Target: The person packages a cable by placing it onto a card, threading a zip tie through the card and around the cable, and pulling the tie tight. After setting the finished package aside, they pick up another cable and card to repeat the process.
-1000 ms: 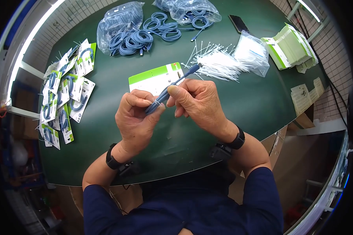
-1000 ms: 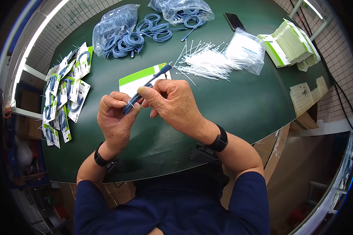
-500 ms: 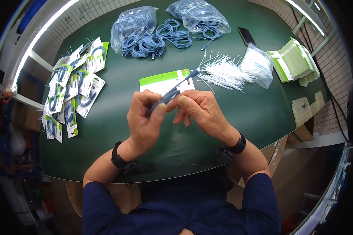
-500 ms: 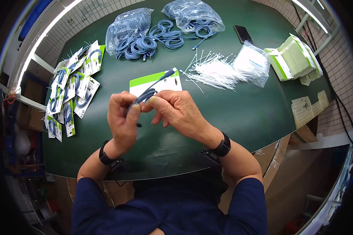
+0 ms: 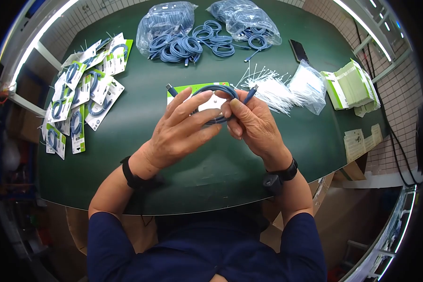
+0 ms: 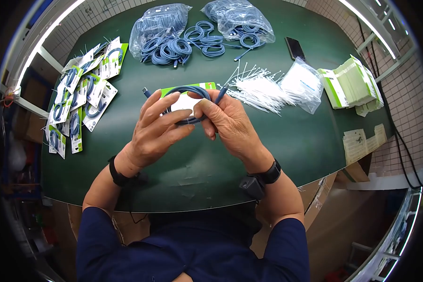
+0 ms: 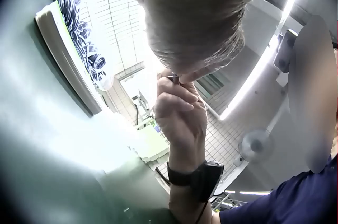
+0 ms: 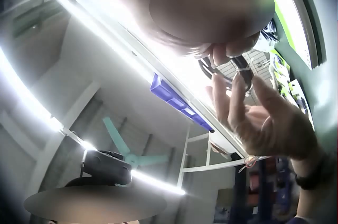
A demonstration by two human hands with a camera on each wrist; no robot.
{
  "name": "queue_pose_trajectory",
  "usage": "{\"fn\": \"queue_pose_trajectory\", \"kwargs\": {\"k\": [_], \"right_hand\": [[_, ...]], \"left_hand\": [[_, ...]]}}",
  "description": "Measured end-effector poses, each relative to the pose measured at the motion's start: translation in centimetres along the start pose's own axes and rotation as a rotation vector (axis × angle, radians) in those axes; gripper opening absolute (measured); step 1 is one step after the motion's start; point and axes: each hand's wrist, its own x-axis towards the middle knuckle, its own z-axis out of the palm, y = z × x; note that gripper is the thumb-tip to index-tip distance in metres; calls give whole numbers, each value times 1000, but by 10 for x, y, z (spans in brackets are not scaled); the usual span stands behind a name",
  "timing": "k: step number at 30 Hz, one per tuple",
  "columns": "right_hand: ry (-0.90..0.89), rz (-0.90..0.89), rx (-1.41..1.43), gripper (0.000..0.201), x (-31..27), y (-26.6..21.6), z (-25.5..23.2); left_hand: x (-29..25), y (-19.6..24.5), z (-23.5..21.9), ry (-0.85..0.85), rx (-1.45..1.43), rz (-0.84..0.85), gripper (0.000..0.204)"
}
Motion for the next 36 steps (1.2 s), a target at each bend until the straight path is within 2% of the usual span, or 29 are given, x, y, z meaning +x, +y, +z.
{"fn": "queue_pose_trajectory", "kwargs": {"k": [2, 3, 6, 7, 10, 11, 14, 19, 22, 24, 26, 31, 34, 36], "right_hand": [[6, -24, 35, 36, 2, 2, -2], [14, -46, 71, 33, 2, 4, -3], [24, -102, 121, 30, 1, 7, -5], [10, -134, 148, 29, 2, 8, -4], [-16, -174, 147, 28, 1, 8, -4], [-32, -186, 126, 29, 1, 9, -4], [-53, -178, 72, 30, 2, 11, -3], [-78, -73, -80, 31, 0, 15, 4], [-108, 6, -179, 32, 0, 20, 12], [-128, 78, -312, 33, 1, 22, 16], [-151, 101, -326, 33, 2, 22, 16], [-234, 204, -313, 35, 7, 19, -2], [-280, 256, -338, 36, 9, 13, -11], [-332, 307, -468, 37, 9, 6, -11]], "left_hand": [[-1, 3, 4, 134, -15, -18, 20], [-4, 5, 4, 141, -23, -15, 20], [-19, 7, 1, 240, -314, -252, 19], [-21, 8, 4, 243, -326, -251, 19], [-23, 12, 7, 222, -780, -861, 25], [-23, 12, 9, 223, -783, -865, 25], [-7, 11, 11, 399, -1100, -1022, 40], [0, 16, 2, 460, -1138, -1045, 51], [-8, 7, 0, 239, -1273, -1110, 52], [-13, 0, 1, 199, -1258, -1110, 52], [-16, -5, 4, 110, -1253, -1087, 53], [-14, -6, 8, 102, -1427, -1152, 40], [0, 6, 4, -32, -1014, -1041, 37], [-3, 5, 4, -106, -911, -1011, 37]]}}
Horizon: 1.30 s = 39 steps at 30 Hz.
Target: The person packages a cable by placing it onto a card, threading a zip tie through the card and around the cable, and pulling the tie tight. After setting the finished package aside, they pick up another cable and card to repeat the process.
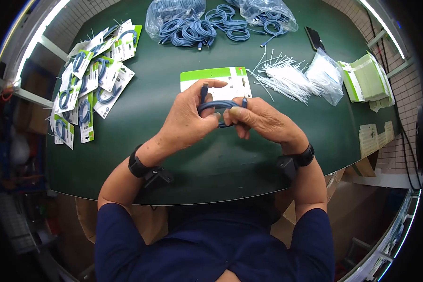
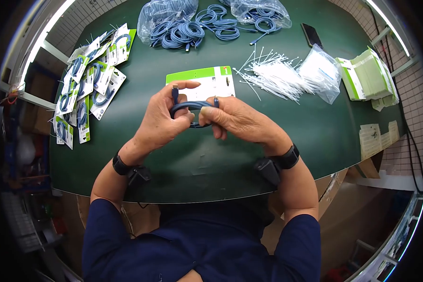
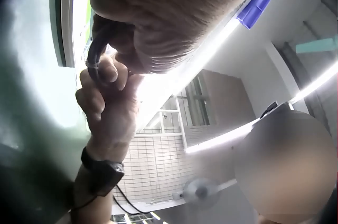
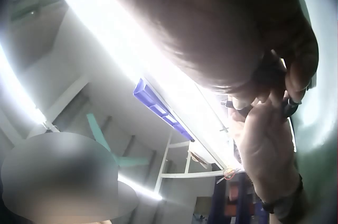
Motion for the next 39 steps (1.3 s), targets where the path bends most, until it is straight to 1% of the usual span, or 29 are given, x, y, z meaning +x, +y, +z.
{"fn": "queue_pose_trajectory", "kwargs": {"k": [1, 2, 3, 4, 5, 6, 8, 11, 13, 14, 15, 17, 18, 19, 20, 21, 22, 23, 24, 25, 27, 29, 31, 33, 35, 36, 37, 38, 39], "right_hand": [[4, -4, 8, 37, -1, -1, 3], [16, -14, -76, 40, -1, -2, 8], [26, -22, -161, 42, -1, -3, 12], [37, -30, -248, 44, -1, -3, 13], [40, -29, -244, 44, -1, 0, 12], [31, -68, -318, 44, -1, 4, 9], [15, -148, -473, 45, 2, 7, 4], [18, -134, -445, 45, 0, 6, 3], [21, -130, -435, 45, -1, 4, 2], [33, -137, -388, 42, -1, 5, 4], [41, -144, -346, 39, -1, 4, 4], [39, -156, -318, 37, -2, -1, 5], [78, -93, -274, 35, -3, -4, 5], [117, -30, -228, 34, -4, -7, 6], [156, 34, -181, 33, -6, -9, 6], [148, 29, -190, 33, -6, -9, 6], [196, 15, -136, 32, -5, -9, 5], [241, 0, -82, 31, -5, -8, 3], [278, -18, -29, 31, -4, -10, 2], [253, -30, -40, 31, -4, -11, 1], [316, -101, 12, 34, -6, -9, 1], [372, -118, 74, 34, -7, -13, 9], [474, -125, 26, 31, -8, -20, 25], [451, -208, -35, 29, -9, 0, 22], [675, -243, -94, 32, -5, 20, 33], [623, -260, -156, 35, -8, 26, 27], [576, -280, -218, 39, -9, 30, 15], [479, -234, -112, 43, -8, 35, 0], [385, -179, -10, 49, -6, 38, -9]], "left_hand": [[-1, -4, 0, -8, 110, 11, 38], [-2, -7, 0, -14, 217, 23, 39], [-3, -12, 1, -18, 218, 20, 39], [-3, -18, 1, -21, 258, 52, 35], [-3, -23, 1, -25, 298, 84, 31], [-3, -27, 1, -31, 339, 116, 27], [-2, -30, 3, -55, 337, 119, 24], [-2, -33, 8, -95, 327, 121, 18], [-1, -31, 9, -89, 258, 120, 25], [0, -28, 9, -84, 223, 123, 29], [0, -25, 7, -77, 225, 130, 29], [-1, -8, 3, -44, 276, -18, 39], [-1, -3, 0, -26, 300, -94, 45], [0, -3, 0, -13, 300, -91, 45], [4, -3, 2, 174, 347, 141, 50], [8, -3, 5, 361, 392, 375, 55], [11, -3, 4, 547, 434, 612, 61], [9, 0, 1, 562, 437, 617, 61], [5, 4, -3, 529, 593, 751, 65], [-2, 7, -9, 493, 760, 875, 70], [-13, 5, 2, 179, 660, 824, 81], [-22, 8, 22, 79, 484, 574, 82], [-17, -11, 41, 170, 437, 607, 81], [-15, -20, 49, 219, 524, 682, 88], [-16, -21, 47, 186, 383, 607, 84], [-16, -22, 46, 230, 415, 582, 84], [-15, -23, 43, 198, 466, 623, 77], [-14, -24, 39, 159, 517, 666, 70], [-13, -25, 37, 190, 541, 647, 70]]}}
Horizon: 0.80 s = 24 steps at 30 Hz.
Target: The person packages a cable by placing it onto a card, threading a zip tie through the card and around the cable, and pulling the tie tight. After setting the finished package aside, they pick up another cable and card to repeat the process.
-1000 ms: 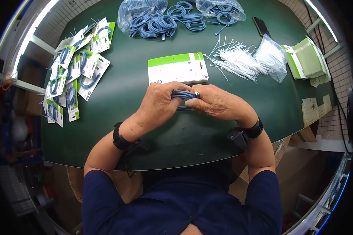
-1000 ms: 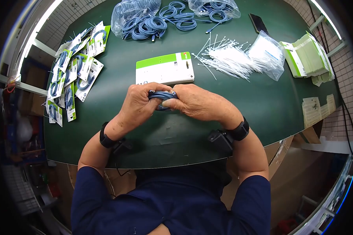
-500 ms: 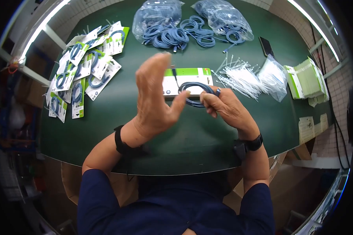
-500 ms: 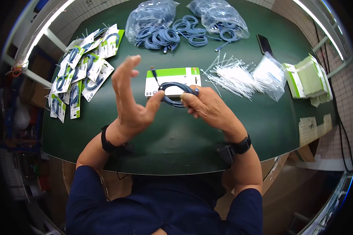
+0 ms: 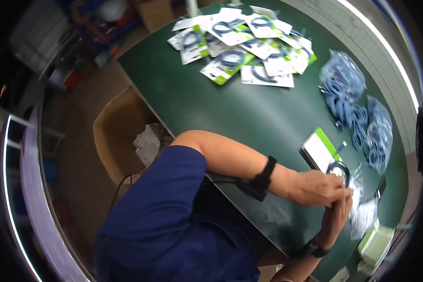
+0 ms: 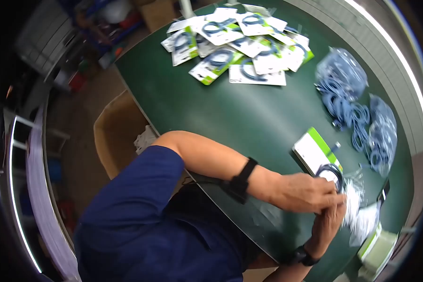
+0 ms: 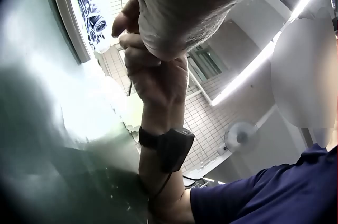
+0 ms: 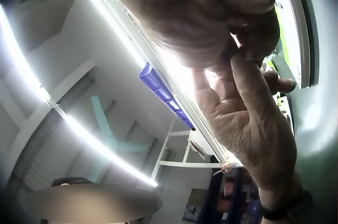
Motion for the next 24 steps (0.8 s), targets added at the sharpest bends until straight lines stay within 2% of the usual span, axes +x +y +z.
{"fn": "queue_pose_trajectory", "kwargs": {"k": [2, 3, 4, 5, 6, 7, 9, 10, 12, 14, 16, 17, 20, 21, 22, 24], "right_hand": [[-49, 0, 44, 50, 4, 2, -6], [-59, 4, 85, 53, 5, 2, -5], [-93, 0, 89, 53, 2, 2, -2], [45, -33, 151, 55, -1, 2, 4], [184, -63, 216, 59, -2, -2, 14], [147, -67, 226, 59, -2, -9, 23], [227, -36, 325, 33, -2, -34, 42], [191, -35, 333, 33, -3, -40, 43], [309, 151, -156, 67, -6, -45, 36], [264, 134, -50, 74, -7, -32, 10], [252, 113, 165, 99, -2, -24, -6], [241, 117, 167, 99, 0, -23, -6], [365, 63, 260, 69, -3, -34, 15], [361, 69, 261, 69, -1, -34, 19], [338, -43, 83, 64, 1, -34, 24], [287, -266, -274, 57, 3, -35, 31]], "left_hand": [[0, -4, 2, -44, 31, 31, 53], [0, -5, 3, -34, 56, 11, 53], [-1, -7, 3, -20, 109, 65, 44], [-1, -9, 4, -11, 165, 118, 35], [1, -12, 8, -4, 194, 99, 35], [3, -15, 13, -6, 127, 127, 28], [2, -19, 19, -1, 95, 134, 21], [3, -17, 22, 25, 112, 161, 18], [4, -13, 19, 60, 153, 171, 16], [8, -7, 12, 138, 51, 185, 15], [13, -10, 15, 126, 66, 199, 14], [16, -13, 18, 107, 64, 228, 12], [19, -12, 8, 109, -3, 282, 10], [19, -10, 2, 134, -69, 317, 12], [20, -10, -1, 158, -137, 352, 18], [25, -14, -2, 168, -147, 349, 15]]}}
